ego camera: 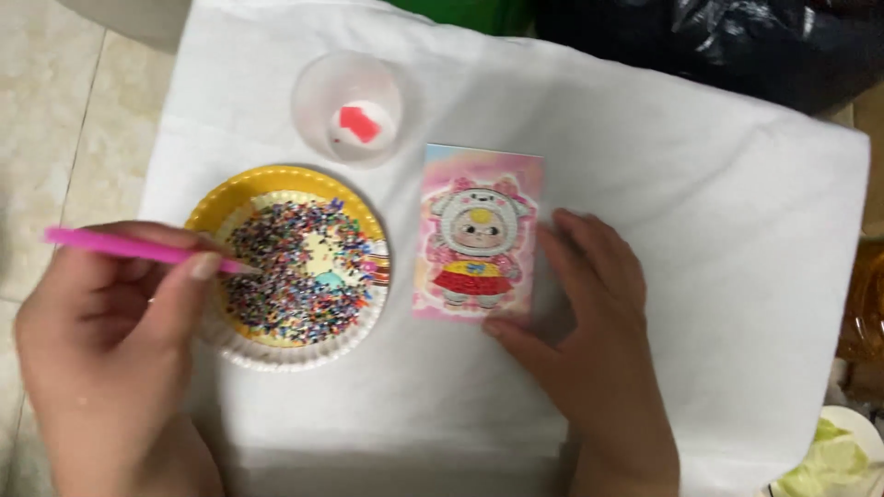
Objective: Using a specialized tool to pick up small beads and place them onto a pre-printed adhesive card to create a mosaic design.
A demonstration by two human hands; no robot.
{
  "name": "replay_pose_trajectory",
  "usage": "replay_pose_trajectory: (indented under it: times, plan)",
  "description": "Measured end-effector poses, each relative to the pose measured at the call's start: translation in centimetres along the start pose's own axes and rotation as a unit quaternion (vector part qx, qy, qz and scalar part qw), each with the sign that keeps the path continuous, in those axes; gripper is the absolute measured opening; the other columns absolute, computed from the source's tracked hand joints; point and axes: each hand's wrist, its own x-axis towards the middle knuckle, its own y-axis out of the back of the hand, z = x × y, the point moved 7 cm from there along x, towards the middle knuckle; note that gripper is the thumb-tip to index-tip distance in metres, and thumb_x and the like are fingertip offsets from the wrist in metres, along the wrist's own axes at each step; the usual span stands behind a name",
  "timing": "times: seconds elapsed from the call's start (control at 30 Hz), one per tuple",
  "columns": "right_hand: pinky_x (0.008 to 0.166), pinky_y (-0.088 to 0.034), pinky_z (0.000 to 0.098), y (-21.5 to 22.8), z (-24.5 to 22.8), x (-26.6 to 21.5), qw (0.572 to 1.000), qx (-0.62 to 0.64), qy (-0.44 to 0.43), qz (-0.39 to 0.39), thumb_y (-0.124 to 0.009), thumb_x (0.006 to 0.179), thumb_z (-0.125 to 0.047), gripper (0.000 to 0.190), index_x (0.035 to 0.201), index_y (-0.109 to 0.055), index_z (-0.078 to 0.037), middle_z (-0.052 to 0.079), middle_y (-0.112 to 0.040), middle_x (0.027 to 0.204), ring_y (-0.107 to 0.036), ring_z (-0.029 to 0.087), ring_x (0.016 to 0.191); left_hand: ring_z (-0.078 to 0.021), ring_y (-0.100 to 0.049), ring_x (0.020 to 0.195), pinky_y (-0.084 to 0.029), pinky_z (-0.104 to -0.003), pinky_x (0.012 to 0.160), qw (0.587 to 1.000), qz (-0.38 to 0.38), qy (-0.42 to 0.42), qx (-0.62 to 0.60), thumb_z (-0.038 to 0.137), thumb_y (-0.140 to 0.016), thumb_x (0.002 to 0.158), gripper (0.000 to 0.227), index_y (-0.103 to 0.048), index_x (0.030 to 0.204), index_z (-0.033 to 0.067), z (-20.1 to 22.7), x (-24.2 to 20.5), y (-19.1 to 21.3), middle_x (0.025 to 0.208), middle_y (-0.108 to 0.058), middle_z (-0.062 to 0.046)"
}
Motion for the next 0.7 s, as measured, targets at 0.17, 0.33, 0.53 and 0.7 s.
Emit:
replay_pose_trajectory:
  times: [0.17, 0.33, 0.53, 0.7]
  plan:
    - [0.111, -0.025, 0.0395, -0.1, -0.4, 0.2, 1.000, 0.001, -0.012, -0.006, -0.082, 0.060, -0.026, 0.078, 0.130, -0.051, -0.007, 0.006, -0.040, 0.141, -0.030, 0.025, 0.135, -0.0094, -0.055, 0.076, -0.044, -0.020, 0.070, 0.996, -0.071, -0.011, 0.061, -0.002, -0.070, 0.086, 0.012, -0.062, 0.095, 0.0015, 0.2, 0.7, -0.5, 0.087, -0.065, -0.005]
    - [0.110, -0.027, 0.0396, -0.2, -0.7, 0.3, 1.000, -0.012, 0.004, -0.002, -0.083, 0.058, -0.024, 0.081, 0.130, -0.051, -0.006, 0.008, -0.042, 0.138, -0.034, 0.026, 0.131, -0.0066, -0.056, 0.058, -0.046, -0.020, 0.059, 0.983, -0.115, -0.001, 0.143, 0.011, -0.071, 0.082, 0.009, -0.064, 0.088, 0.0104, -0.3, 1.0, -0.8, 0.079, -0.068, 0.002]
    - [0.109, -0.028, 0.0408, -0.3, -1.1, 0.4, 0.999, -0.029, 0.013, -0.009, -0.081, 0.060, -0.023, 0.079, 0.130, -0.050, -0.005, 0.009, -0.041, 0.139, -0.034, 0.027, 0.132, -0.0053, -0.060, 0.067, -0.050, -0.019, 0.064, 0.982, -0.145, -0.027, 0.116, 0.009, -0.067, 0.083, 0.006, -0.062, 0.082, 0.0083, -0.2, 1.0, -1.1, 0.088, -0.069, 0.004]
    - [0.109, -0.028, 0.0425, -0.3, -1.4, 0.5, 0.999, -0.035, 0.037, -0.006, -0.080, 0.061, -0.024, 0.078, 0.130, -0.050, -0.002, 0.011, -0.042, 0.138, -0.035, 0.029, 0.132, -0.0055, -0.060, 0.065, -0.047, -0.020, 0.065, 0.976, -0.151, -0.026, 0.154, 0.015, -0.068, 0.083, 0.007, -0.062, 0.081, 0.0112, -0.3, 1.1, -1.2, 0.085, -0.069, 0.007]
